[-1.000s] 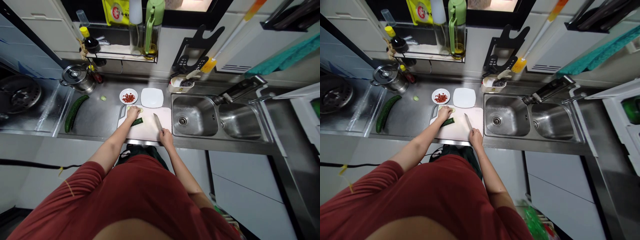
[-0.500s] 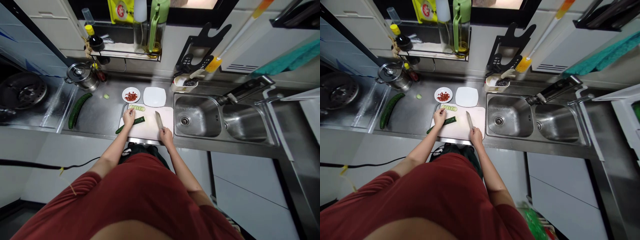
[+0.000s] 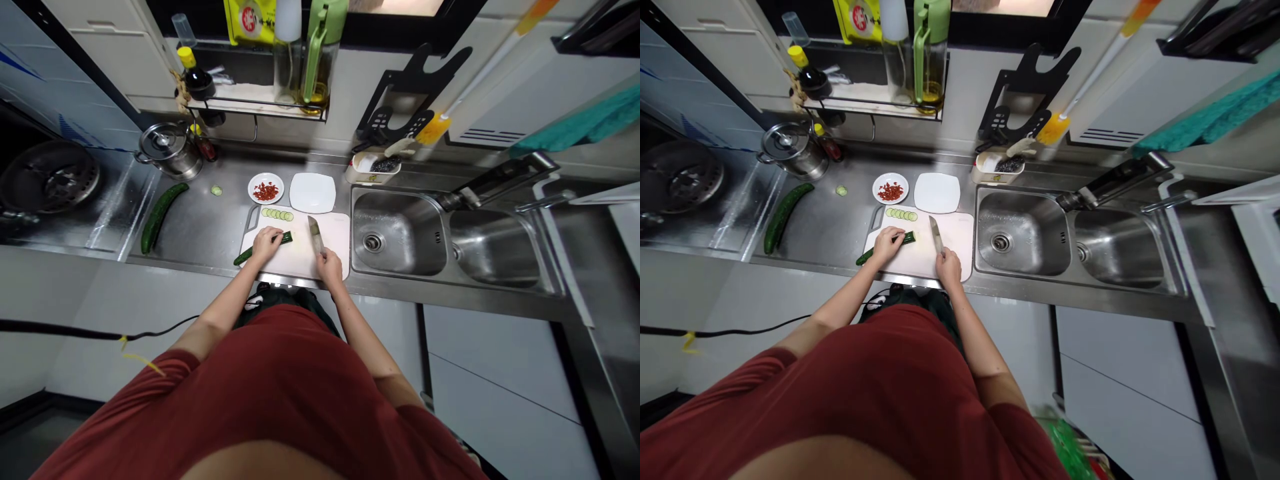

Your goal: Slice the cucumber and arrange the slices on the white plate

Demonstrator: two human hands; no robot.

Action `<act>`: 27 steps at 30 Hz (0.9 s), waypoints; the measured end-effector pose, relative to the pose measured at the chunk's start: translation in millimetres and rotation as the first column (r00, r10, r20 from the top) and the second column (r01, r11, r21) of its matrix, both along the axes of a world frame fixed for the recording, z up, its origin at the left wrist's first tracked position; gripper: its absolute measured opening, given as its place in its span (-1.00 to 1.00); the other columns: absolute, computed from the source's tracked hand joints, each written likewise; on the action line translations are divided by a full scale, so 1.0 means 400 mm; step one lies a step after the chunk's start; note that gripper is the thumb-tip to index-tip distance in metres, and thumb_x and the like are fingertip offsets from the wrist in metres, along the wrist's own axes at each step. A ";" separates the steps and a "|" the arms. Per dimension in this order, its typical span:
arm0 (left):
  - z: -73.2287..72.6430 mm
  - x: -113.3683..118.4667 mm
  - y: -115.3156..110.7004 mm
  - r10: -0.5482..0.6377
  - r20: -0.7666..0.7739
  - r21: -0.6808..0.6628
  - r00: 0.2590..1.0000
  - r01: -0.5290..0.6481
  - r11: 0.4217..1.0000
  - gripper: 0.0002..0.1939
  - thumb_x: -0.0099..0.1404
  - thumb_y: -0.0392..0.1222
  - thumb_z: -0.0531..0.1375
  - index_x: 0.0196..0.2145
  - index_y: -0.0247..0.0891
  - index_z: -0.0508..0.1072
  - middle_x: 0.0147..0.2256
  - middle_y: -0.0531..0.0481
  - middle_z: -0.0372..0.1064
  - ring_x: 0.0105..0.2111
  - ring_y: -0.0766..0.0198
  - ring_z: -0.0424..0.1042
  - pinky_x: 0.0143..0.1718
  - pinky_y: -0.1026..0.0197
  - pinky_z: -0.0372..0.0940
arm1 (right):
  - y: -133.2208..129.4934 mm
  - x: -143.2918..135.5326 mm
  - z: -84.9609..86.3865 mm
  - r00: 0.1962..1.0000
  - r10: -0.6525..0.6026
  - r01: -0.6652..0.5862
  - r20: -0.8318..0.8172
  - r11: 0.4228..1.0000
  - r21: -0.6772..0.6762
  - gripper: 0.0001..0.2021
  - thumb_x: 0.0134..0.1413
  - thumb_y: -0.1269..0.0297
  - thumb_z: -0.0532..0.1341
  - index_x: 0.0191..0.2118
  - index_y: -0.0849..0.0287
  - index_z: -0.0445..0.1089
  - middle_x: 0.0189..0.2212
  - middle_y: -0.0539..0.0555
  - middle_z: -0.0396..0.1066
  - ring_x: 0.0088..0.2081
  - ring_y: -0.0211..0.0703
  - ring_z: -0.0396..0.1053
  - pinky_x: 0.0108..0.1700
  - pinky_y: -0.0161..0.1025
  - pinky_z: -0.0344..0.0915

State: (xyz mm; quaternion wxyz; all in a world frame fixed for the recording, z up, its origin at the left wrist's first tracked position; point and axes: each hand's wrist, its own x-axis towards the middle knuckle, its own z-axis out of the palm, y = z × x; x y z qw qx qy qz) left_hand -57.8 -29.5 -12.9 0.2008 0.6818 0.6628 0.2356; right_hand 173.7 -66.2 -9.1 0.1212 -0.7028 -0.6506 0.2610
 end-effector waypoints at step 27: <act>-0.067 -0.009 0.027 -0.226 -0.011 0.106 0.974 0.226 0.968 -0.71 0.39 -0.10 0.06 -0.09 -0.12 0.55 -0.12 -0.03 0.48 -0.10 0.25 0.42 -0.06 0.23 0.31 | -0.007 -0.164 0.089 0.946 0.286 -0.241 0.150 0.935 -0.259 -0.75 0.31 0.39 -0.09 0.00 0.27 0.21 -0.18 0.28 0.46 -0.12 0.03 0.44 -0.11 -0.17 0.28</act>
